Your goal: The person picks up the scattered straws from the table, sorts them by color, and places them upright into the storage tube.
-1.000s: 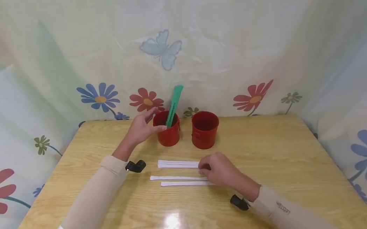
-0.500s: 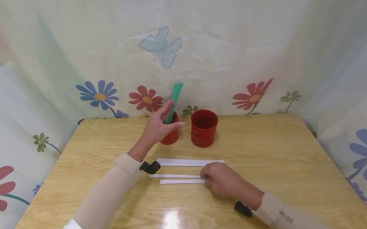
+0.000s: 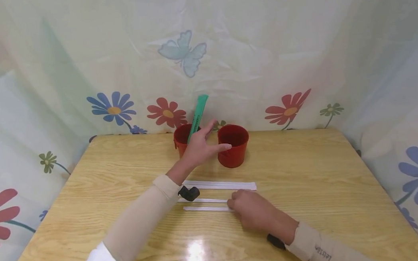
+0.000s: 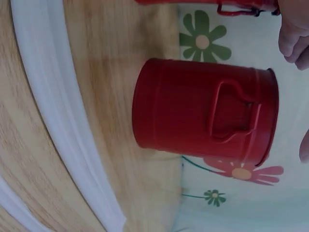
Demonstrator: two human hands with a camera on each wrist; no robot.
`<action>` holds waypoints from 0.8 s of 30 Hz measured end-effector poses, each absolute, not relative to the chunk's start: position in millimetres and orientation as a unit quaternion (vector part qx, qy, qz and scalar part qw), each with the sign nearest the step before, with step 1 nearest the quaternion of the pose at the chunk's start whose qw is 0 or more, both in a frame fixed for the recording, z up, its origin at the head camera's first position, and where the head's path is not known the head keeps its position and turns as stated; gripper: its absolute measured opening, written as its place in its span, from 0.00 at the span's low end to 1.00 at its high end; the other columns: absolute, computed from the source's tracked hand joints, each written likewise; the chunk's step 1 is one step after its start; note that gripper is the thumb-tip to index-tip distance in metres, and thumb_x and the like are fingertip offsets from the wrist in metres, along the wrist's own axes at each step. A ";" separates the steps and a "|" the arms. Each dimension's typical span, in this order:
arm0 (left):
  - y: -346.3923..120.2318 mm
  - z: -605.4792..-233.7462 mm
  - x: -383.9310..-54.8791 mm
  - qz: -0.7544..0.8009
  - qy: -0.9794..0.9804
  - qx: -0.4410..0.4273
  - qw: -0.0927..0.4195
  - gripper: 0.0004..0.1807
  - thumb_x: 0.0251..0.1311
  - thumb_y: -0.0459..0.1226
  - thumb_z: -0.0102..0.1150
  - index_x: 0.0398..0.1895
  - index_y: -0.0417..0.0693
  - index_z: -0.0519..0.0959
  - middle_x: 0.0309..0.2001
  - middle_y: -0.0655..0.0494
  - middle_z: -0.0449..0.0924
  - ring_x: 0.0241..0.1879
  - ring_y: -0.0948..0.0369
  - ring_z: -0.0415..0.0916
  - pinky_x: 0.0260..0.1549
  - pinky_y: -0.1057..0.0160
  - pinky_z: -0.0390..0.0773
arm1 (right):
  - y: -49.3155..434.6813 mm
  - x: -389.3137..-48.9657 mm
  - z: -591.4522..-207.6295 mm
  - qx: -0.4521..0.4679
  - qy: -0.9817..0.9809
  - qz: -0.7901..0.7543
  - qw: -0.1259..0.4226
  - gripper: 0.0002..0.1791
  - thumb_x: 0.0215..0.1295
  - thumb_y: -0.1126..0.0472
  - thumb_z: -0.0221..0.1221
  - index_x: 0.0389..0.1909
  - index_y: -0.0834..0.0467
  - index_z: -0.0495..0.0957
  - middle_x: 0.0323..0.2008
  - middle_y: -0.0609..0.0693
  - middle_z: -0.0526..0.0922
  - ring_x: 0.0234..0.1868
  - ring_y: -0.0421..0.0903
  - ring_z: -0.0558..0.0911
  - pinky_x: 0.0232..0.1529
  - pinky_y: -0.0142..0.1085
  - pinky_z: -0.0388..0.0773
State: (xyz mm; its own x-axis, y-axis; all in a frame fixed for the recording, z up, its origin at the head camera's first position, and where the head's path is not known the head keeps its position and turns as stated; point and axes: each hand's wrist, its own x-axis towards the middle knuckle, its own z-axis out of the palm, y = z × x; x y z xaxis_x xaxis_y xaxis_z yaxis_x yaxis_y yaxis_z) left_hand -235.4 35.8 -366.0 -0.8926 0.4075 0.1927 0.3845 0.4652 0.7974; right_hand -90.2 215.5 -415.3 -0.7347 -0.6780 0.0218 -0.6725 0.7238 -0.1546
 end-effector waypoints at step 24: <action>57.3 -374.0 -238.4 0.451 0.861 0.231 0.039 0.50 0.55 0.52 0.70 0.77 0.51 0.55 0.73 0.54 0.65 0.67 0.57 0.69 0.60 0.56 0.79 | 249.2 -70.7 -363.6 -0.369 0.910 -0.172 0.073 0.21 0.51 0.80 0.62 0.24 0.48 0.72 0.22 0.36 0.62 0.24 0.31 0.62 0.27 0.25 0.62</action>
